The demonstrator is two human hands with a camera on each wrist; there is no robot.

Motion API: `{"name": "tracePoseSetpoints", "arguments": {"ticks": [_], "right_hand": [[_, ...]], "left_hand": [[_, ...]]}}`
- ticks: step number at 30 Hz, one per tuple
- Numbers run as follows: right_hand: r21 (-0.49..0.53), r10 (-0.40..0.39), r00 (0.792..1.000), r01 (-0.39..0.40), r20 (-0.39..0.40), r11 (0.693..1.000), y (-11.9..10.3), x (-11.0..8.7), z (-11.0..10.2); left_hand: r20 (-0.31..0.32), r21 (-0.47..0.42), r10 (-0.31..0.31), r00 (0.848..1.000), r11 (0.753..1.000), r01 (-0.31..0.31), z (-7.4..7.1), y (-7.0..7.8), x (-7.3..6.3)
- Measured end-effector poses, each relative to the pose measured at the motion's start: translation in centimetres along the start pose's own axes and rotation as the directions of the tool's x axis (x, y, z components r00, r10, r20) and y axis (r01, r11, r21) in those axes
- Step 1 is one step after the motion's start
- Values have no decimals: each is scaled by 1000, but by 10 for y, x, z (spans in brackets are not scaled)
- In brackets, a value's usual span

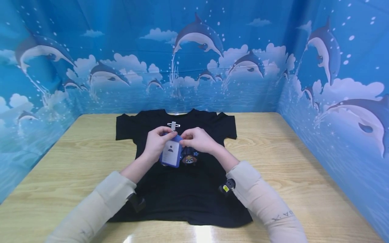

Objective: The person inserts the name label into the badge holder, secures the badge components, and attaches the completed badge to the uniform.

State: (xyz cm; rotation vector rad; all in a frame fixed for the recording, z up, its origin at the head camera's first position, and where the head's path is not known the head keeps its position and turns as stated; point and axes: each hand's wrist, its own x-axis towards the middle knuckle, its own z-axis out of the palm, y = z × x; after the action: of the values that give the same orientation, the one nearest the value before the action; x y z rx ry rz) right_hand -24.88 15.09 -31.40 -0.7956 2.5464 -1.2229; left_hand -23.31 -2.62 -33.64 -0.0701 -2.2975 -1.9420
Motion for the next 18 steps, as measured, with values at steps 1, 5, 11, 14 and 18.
{"name": "tracePoseSetpoints", "arguments": {"ticks": [1,5,11,14,18], "right_hand": [[-4,2,1000,-2,-5,1000,0,0,0],[3,15,1000,-15,-13,1000,-2,0,0],[21,50,999,-50,-7,999,1,1,0],[13,60,998,-60,1,998,2,1,-1],[13,58,998,-57,-12,998,1,3,-4]], "left_hand": [[-4,-4,-14,1000,1000,14,0,0,0],[-3,-25,-47,999,999,47,-1,0,1],[14,-53,-99,995,994,100,-2,1,0],[26,-68,-108,994,992,110,-2,1,0],[34,-96,-99,994,990,102,-1,0,1]]}}
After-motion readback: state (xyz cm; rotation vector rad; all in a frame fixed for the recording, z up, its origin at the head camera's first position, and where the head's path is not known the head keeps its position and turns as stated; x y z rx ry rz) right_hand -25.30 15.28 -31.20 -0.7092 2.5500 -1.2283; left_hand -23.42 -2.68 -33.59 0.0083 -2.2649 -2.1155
